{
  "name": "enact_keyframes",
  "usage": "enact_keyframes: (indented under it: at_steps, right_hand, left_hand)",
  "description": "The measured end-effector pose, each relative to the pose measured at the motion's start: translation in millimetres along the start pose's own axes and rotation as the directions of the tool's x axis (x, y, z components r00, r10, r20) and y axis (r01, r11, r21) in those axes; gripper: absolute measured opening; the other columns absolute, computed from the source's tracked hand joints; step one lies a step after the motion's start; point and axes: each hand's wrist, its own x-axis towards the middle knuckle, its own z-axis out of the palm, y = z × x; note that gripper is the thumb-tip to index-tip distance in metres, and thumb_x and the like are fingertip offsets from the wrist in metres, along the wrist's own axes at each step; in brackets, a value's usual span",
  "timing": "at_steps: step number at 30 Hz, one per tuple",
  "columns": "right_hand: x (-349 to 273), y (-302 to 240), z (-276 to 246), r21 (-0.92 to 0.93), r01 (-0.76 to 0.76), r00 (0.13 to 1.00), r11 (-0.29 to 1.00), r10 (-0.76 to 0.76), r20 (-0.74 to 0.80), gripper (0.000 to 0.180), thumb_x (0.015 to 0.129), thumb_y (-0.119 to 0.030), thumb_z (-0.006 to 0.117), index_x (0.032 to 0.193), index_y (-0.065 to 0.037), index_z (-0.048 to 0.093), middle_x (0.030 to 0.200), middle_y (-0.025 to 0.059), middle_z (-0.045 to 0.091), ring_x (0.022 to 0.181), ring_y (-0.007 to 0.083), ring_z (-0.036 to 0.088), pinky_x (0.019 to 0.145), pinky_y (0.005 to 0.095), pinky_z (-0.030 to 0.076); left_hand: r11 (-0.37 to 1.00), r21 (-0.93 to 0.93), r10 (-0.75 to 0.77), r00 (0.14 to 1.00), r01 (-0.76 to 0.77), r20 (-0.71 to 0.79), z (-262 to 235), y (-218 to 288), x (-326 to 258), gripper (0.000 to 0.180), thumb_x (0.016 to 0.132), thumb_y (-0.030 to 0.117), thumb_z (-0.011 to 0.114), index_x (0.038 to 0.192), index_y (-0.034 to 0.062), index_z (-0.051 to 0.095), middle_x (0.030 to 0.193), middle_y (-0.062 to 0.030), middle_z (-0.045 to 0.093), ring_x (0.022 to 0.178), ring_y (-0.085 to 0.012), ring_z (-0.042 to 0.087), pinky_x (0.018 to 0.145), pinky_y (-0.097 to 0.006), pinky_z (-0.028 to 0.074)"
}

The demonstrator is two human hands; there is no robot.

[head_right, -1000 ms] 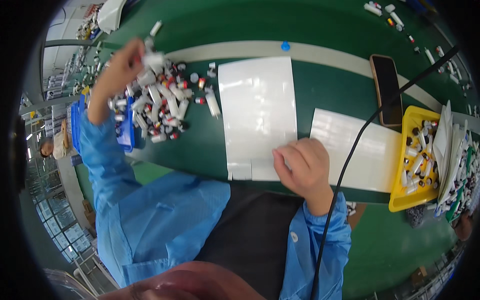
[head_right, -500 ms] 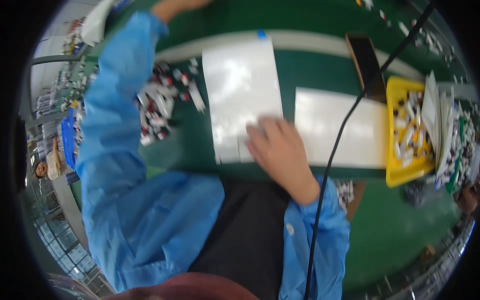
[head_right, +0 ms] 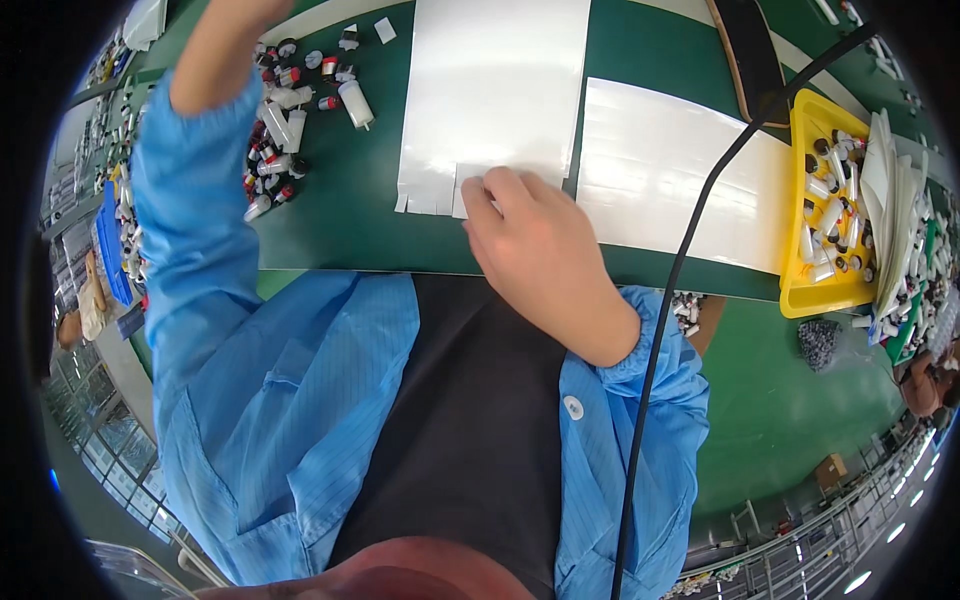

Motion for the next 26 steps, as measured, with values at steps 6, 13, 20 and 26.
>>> enact_keyframes:
  at_steps: [6,13,20,26]
  right_hand:
    - [-4,1,-5,0.069,-0.094,0.995,0.993,0.092,0.030,0.029,0.077,0.002,0.071,0.105,0.003,0.064,0.099,0.0112,0.053,0.088,0.0266,0.061,0.075,0.0358,0.053]
    - [-2,-6,1,0.013,-0.117,0.993,0.993,0.117,-0.024,0.031,0.077,0.002,0.070,0.107,0.003,0.064,0.099,0.0122,0.053,0.087,0.0281,0.060,0.076,0.0375,0.053]
    - [7,-5,21,-0.070,-0.036,0.999,0.997,0.038,0.026,0.029,0.074,-0.002,0.068,0.102,0.003,0.064,0.093,0.0095,0.053,0.082,0.0257,0.059,0.071,0.0363,0.052]
    - [12,-8,17,-0.002,-0.126,0.990,0.992,0.126,0.058,0.037,0.077,-0.005,0.070,0.113,0.001,0.061,0.094,0.0106,0.053,0.084,0.0270,0.061,0.078,0.0374,0.052]
  left_hand:
    - [0.565,-0.798,-0.035,0.973,0.209,0.230,76,-26,-42,0.020,0.095,0.011,0.067,0.111,-0.0014,0.065,0.127,-0.0189,0.064,0.118,-0.0221,0.061,0.103,-0.033,0.046]
    - [0.108,-0.979,-0.121,0.979,0.175,0.161,107,-50,-32,0.024,0.103,0.017,0.053,0.112,-0.0027,0.062,0.123,-0.0208,0.065,0.121,-0.0306,0.061,0.109,-0.042,0.047]
    - [0.012,-0.972,-0.192,0.954,0.235,0.228,127,-73,-34,0.015,0.101,0.013,0.055,0.105,-0.0018,0.059,0.109,-0.0181,0.067,0.100,-0.0258,0.066,0.095,-0.038,0.054]
    - [0.130,-0.967,-0.074,0.974,0.221,0.212,128,-76,-33,0.017,0.102,0.013,0.054,0.106,-0.0030,0.058,0.103,-0.0166,0.067,0.098,-0.0249,0.066,0.093,-0.038,0.054]
